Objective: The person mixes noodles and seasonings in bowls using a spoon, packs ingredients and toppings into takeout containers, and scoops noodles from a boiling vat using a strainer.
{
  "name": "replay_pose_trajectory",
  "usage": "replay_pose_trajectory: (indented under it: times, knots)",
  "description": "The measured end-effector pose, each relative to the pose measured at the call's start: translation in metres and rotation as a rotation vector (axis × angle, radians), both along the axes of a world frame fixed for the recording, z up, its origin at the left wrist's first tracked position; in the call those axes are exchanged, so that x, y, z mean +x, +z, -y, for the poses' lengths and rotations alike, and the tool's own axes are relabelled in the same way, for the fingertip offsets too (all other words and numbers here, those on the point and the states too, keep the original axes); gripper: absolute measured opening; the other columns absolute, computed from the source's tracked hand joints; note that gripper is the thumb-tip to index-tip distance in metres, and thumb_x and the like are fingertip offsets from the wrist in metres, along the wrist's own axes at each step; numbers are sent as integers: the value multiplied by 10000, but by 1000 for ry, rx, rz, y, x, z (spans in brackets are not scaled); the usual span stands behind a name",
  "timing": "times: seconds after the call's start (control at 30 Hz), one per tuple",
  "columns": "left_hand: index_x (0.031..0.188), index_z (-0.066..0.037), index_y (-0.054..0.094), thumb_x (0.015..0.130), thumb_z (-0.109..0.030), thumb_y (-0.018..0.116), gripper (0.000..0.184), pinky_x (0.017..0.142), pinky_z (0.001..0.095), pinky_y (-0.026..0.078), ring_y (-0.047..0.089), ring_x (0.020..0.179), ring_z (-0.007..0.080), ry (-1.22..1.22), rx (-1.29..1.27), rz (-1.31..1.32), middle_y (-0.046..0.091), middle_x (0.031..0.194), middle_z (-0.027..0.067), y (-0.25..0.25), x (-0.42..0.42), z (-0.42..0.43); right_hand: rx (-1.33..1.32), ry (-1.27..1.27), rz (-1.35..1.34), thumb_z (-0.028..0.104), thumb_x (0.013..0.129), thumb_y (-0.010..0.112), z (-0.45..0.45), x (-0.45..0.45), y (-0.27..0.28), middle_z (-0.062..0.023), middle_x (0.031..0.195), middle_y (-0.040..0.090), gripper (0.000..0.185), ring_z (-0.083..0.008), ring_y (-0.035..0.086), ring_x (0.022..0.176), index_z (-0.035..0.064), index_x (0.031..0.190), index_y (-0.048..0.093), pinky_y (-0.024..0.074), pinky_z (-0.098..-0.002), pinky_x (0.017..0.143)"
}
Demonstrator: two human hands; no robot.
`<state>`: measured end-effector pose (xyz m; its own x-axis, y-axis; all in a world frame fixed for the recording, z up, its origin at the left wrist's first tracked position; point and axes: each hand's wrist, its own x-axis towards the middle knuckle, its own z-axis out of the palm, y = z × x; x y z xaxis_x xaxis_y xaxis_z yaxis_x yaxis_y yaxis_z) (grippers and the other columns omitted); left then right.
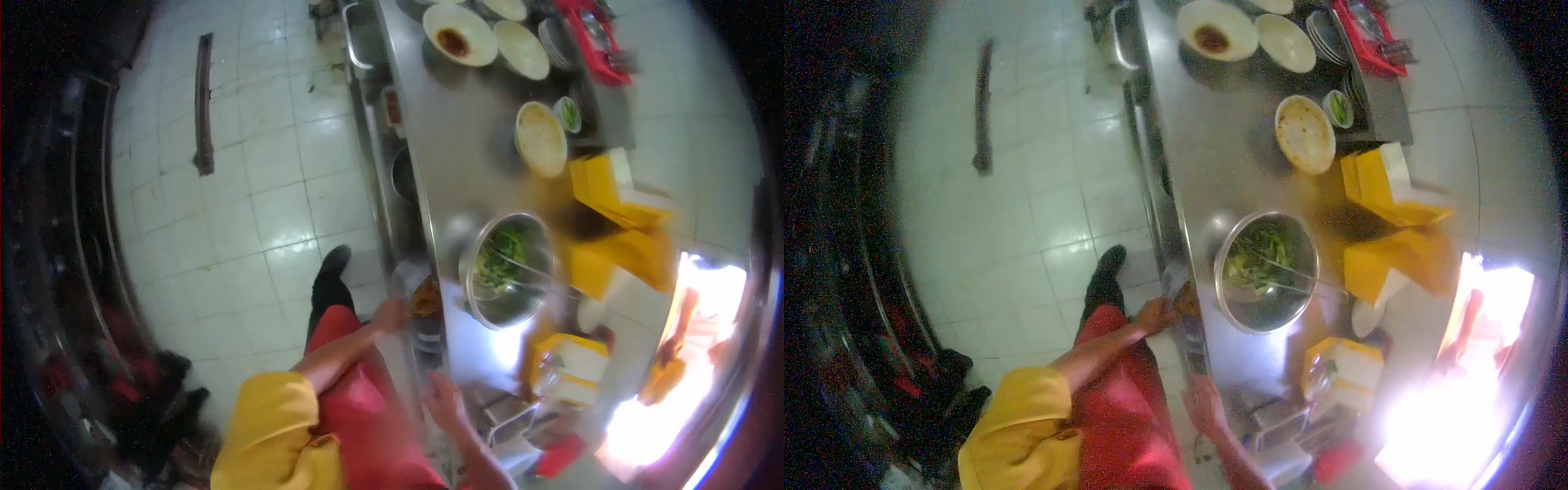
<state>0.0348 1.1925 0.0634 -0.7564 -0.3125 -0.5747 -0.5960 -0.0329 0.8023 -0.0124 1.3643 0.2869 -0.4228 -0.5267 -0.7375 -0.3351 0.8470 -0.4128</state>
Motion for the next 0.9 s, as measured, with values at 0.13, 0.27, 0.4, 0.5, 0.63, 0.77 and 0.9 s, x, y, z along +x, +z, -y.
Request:
replay_pose_trajectory:
  times: [0.13, 0.27, 0.4, 0.5, 0.63, 0.77, 0.9]
  knots:
    - [1038, -11, 547, 750, -277, 594, 395, 764, 446, 447, 568, 897, 392, 103, 38, 51, 592, 946, 242, 15, 35, 18, -72, 98, 9, 190, 825, 532, 9, 1, -96, -226, 1189, 457, 439, -372, 440, 1104, 9, 1212, 432, 376, -403, 925]
    - [1063, -6, 539, 771, -282, 586, 405, 739, 424, 457, 590, 849, 352, 55, 94, -39, 607, 916, 217, 13, 58, 39, -95, 180, -311, 191, 795, 547, 25, -2, -185, -233, 1084, 519, 448, -359, 504, 1010, -14, 1179, 442, 415, -395, 864]
    - [1051, -19, 557, 786, -344, 561, 419, 751, 428, 457, 581, 880, 389, 48, 40, -14, 599, 917, 242, 38, 67, 57, -217, -43, -241, 223, 785, 565, 29, -12, -280, -216, 1130, 496, 510, -349, 505, 1008, 10, 1221, 410, 414, -392, 870]
    - [1043, 15, 537, 786, -201, 584, 339, 674, 396, 475, 627, 762, 275, -41, 8, 107, 621, 851, 197, 7, 79, 48, -146, -712, -64, 254, 788, 582, 15, -8, -388, -158, 1130, 503, 539, -297, 511, 998, 38, 1243, 393, 419, -367, 867]
    - [1019, -22, 556, 805, -327, 516, 375, 793, 430, 442, 548, 941, 398, -30, 154, 84, 588, 951, 237, 31, 77, 63, -258, -1242, 219, 278, 791, 592, 6, 18, -448, -111, 1126, 507, 555, -253, 515, 987, 59, 1256, 384, 425, -346, 858]
    - [996, -31, 562, 819, -277, 484, 314, 808, 438, 431, 543, 948, 397, -4, 96, 156, 585, 969, 231, 13, 86, 54, -595, -1402, 541, 294, 798, 590, 36, 6, -375, -77, 1114, 504, 540, -217, 512, 971, 70, 1247, 393, 437, -333, 832]
    - [992, -21, 560, 819, -266, 481, 310, 808, 441, 423, 542, 937, 402, -50, -30, 48, 583, 969, 239, 24, 78, 58, -236, -1122, -80, 233, 776, 592, 14, 28, -385, -99, 1118, 510, 454, -215, 493, 1016, 53, 1172, 462, 432, -359, 846]
